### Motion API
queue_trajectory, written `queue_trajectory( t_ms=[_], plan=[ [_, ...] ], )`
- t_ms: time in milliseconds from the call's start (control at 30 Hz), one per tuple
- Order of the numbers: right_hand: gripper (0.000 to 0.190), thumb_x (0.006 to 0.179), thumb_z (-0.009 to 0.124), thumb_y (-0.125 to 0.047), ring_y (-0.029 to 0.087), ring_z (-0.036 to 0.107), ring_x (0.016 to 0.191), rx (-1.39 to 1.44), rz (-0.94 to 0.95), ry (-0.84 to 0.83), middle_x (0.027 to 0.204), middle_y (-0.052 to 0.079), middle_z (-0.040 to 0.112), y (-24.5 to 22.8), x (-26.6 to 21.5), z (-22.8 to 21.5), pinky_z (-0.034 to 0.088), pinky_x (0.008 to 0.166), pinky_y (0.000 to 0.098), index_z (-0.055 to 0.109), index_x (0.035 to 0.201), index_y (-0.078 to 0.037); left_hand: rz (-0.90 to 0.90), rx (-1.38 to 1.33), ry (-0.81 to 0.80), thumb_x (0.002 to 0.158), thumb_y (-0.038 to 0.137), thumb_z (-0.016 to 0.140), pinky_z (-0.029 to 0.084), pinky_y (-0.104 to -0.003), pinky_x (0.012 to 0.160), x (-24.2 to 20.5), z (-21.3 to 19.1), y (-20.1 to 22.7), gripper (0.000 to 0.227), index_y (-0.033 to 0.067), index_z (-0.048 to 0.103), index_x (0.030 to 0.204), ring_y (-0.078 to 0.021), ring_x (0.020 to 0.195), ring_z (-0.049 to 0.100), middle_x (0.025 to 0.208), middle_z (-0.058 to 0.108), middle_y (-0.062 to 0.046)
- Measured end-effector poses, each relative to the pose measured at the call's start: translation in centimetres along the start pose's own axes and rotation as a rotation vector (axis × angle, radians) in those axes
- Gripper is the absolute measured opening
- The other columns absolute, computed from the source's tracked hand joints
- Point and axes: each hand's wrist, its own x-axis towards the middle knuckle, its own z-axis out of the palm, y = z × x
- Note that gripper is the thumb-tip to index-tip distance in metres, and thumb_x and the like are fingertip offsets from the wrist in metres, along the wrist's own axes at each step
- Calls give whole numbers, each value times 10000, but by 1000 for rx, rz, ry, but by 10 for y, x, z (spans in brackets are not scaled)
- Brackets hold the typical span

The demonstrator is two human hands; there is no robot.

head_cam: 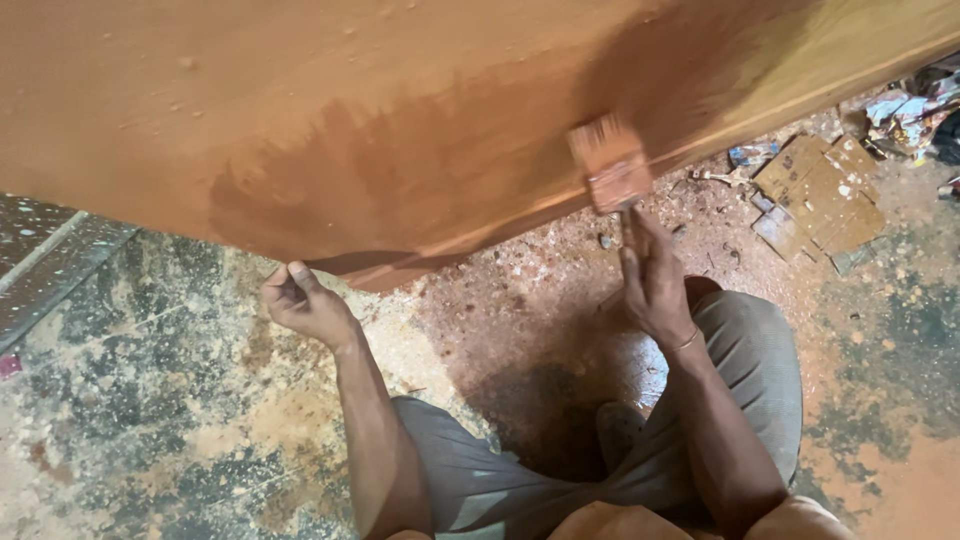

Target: The person paints the lower edge of a wooden furniture piece using a paintbrush and a small container of reddish-brown paint. They repeatedly dip the brush and apply paint along the bottom trim while sitting on the floor.

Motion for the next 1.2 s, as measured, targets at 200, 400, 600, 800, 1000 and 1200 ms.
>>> queue_trajectory(
  t_ms=[200, 400, 600, 800, 1000, 1200],
  plan=[
    [550, 1075, 501, -36, 315, 594, 539, -307, -97, -70, 965, 240, 695, 51, -3, 14, 516, 447, 446, 197, 1529, 34, 8, 29, 4, 1052, 95, 729, 468, -269, 798, 1, -2, -1, 169, 39, 569, 1044, -105, 900, 553, 976, 607, -13],
    [457, 1027, 509, -109, 347, 624, 574, -472, 129, -348, 674, 177, 649, 79, -16, 10, 553, 558, 495, 370, 1462, -105, -4, -11, 21, 1036, 76, 718, 463, -267, 753, 0, 2, 1, 153, 41, 569, 1035, -101, 872, 559, 964, 617, -16],
    [370, 1111, 436, -100, 263, 621, 602, -177, -14, 12, 1071, 291, 672, 64, -9, -14, 572, 467, 381, 334, 1459, -30, -2, 26, 23, 1031, 48, 715, 476, -275, 743, 0, 3, 1, 140, 26, 581, 995, -106, 851, 566, 942, 628, -29],
    [364, 1135, 365, -68, 273, 575, 558, -171, -40, 219, 1164, 295, 683, 115, -2, 10, 517, 438, 397, 298, 1488, -9, 9, 39, -3, 1048, 45, 688, 479, -275, 772, 0, 4, 7, 118, 15, 580, 1013, -110, 864, 567, 957, 630, -30],
    [367, 1003, 598, -174, 387, 607, 565, -618, 36, -244, 626, 178, 630, 159, -45, 45, 462, 568, 537, 418, 1321, -140, -44, 46, 4, 1034, 35, 679, 479, -272, 787, -1, 6, 13, 105, 12, 577, 1022, -110, 875, 574, 963, 630, -33],
    [504, 1124, 393, -157, 234, 540, 482, -329, 340, 13, 659, 130, 593, 115, -25, 28, 456, 378, 345, 205, 1569, -14, -68, 39, -12, 1038, 60, 683, 462, -262, 786, -1, 6, 14, 118, 16, 580, 1003, -104, 858, 549, 951, 617, -25]
  ],
)
